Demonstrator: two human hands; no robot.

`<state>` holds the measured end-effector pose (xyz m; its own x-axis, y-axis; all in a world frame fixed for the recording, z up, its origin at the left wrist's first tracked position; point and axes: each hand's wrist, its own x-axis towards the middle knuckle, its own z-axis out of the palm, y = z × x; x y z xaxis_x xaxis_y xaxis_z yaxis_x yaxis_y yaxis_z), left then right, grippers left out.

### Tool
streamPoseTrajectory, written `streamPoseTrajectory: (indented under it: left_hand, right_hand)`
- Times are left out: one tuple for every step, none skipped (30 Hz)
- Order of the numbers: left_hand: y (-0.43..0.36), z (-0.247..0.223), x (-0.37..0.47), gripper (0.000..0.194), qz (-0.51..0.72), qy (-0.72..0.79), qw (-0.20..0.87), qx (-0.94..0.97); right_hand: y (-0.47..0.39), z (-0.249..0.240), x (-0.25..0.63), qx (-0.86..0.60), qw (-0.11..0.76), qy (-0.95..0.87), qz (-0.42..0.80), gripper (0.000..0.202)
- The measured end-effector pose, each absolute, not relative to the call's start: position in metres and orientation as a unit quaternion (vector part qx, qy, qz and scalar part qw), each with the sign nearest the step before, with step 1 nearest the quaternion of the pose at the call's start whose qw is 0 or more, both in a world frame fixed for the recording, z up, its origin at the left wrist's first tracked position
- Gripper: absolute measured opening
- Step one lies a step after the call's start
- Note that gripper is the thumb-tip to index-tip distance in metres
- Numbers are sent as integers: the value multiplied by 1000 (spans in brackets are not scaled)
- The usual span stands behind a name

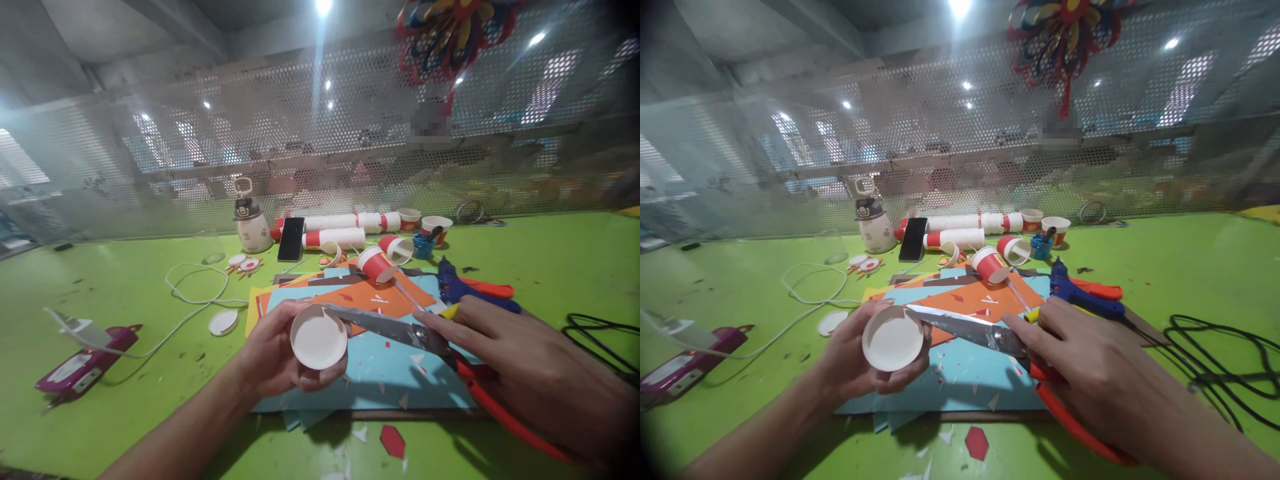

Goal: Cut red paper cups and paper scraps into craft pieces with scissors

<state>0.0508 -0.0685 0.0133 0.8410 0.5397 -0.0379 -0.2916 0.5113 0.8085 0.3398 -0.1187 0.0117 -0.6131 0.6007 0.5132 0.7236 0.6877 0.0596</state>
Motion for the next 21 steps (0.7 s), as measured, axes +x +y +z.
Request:
streamPoseTrajectory:
  left_hand:
    - [-69,14,51,51,247,141,858,428]
    - [-69,14,51,51,250,137,859,425]
    - [-69,14,51,51,252,134,860,424]
    - [-69,14,51,51,252,131,860,423]
    - [-68,14,51,51,250,130,861,423]
    - [-68,14,51,52,250,130,861,423]
    - [-68,14,51,52,249,131,862,422]
    - [-67,14,51,53,249,133,862,422]
    - [-67,13,51,53,249,134,862,421]
    - [-67,13,51,54,250,136,862,420]
    - [-67,13,51,54,249,138,862,419]
    - [-68,13,51,54,249,137,863,417]
    - [-68,13,51,54,248,136,865,414]
    - [-68,13,51,54,248,135,866,412]
    - [-69,13,51,54,248,134,867,410]
    - [-69,14,51,54,248,133,867,410]
    - [-69,14,51,53,250,133,866,412]
    - [-70,14,51,52,251,134,864,415]
    - [-70,15,51,51,254,134,862,418]
    - [-70,15,51,50,257,137,860,420]
    - [-70,15,51,50,260,139,858,422]
  right_hand:
    - [-119,12,339,-372,222,-891,-136,34]
    - [-118,12,338,-374,204,-894,-140,33]
    - [-118,12,338,-374,189,-897,-142,32]
    - [-118,12,338,-377,192,-895,-144,30]
    - [-118,12,337,-380,193,-893,-143,29]
    - [-118,12,337,-385,192,-892,-140,29]
    - [-118,12,336,-387,190,-892,-137,31]
    - [-118,11,336,-388,190,-891,-138,33]
    - [-118,11,335,-386,191,-891,-140,35]
    - [-119,11,335,-383,194,-892,-143,35]
    - [-119,11,335,-379,199,-892,-146,35]
    - [-119,10,334,-378,202,-891,-148,35]
    - [-119,10,335,-378,206,-890,-151,34]
    - [-119,9,335,-383,208,-888,-150,35]
    - [-120,8,335,-384,209,-887,-147,35]
    - [-120,8,336,-387,211,-886,-143,36]
    - [-120,7,336,-390,212,-885,-139,37]
    - [-120,6,337,-391,210,-886,-138,38]
    - [-121,6,337,-392,206,-886,-138,40]
    - [-121,5,337,-396,201,-886,-136,41]
    - [-122,5,337,-397,199,-886,-137,42]
